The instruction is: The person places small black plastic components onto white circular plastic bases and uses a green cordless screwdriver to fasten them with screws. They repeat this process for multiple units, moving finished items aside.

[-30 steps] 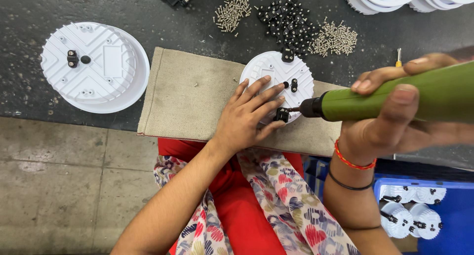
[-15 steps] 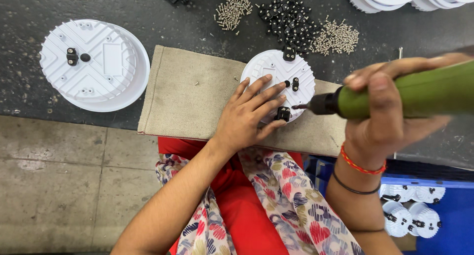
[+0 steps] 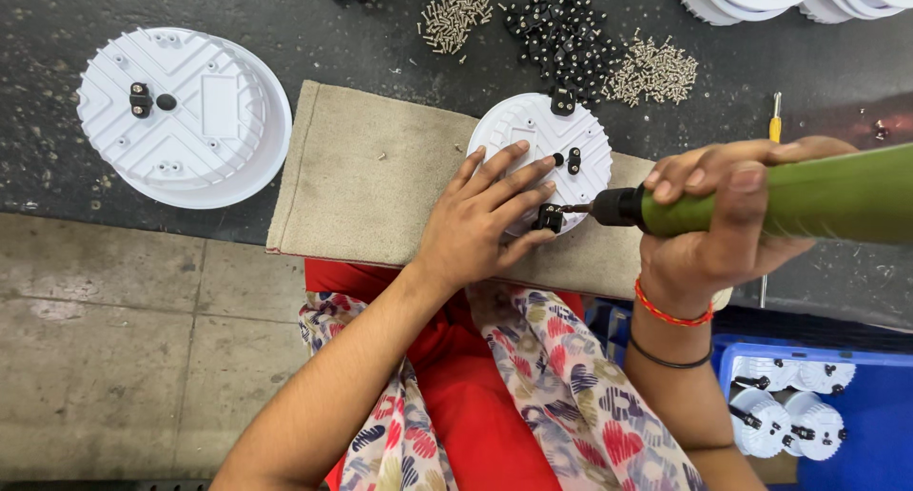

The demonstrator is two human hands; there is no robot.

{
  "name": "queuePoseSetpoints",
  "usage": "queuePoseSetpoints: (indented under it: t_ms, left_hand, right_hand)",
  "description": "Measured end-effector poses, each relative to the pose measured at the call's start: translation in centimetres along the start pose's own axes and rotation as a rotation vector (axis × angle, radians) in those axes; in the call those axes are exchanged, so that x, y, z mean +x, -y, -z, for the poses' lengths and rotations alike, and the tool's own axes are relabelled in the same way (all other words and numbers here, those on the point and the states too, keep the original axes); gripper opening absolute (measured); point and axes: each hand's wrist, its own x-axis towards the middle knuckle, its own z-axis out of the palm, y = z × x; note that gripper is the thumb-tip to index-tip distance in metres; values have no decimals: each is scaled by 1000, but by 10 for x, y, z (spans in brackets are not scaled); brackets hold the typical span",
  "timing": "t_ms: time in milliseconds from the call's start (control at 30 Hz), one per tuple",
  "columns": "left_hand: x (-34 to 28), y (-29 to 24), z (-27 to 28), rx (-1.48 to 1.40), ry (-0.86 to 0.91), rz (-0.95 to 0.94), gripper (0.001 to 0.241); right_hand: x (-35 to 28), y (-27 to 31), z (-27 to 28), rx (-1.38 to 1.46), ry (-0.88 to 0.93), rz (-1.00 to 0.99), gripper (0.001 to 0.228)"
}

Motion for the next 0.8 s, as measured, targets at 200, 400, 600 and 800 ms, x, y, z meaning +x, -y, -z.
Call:
queuePoseSetpoints:
  t_ms: [200,400,600,800]
  left_hand:
    - [0,0,3,-2,7,-11,48]
    - [2,0,4,-5,10,-21,48]
    - [1,1,4,-14,15,-6,47]
    - [0,2,3,-41,13,5,47]
  right_hand:
    - [-1,2,-6,-18,17,12,29]
    - [-1,11,-11,-62,63,-81,32]
    - [5,9,-13,-129,164,-52,36]
    - [3,13,-19,-168,187,-59,34]
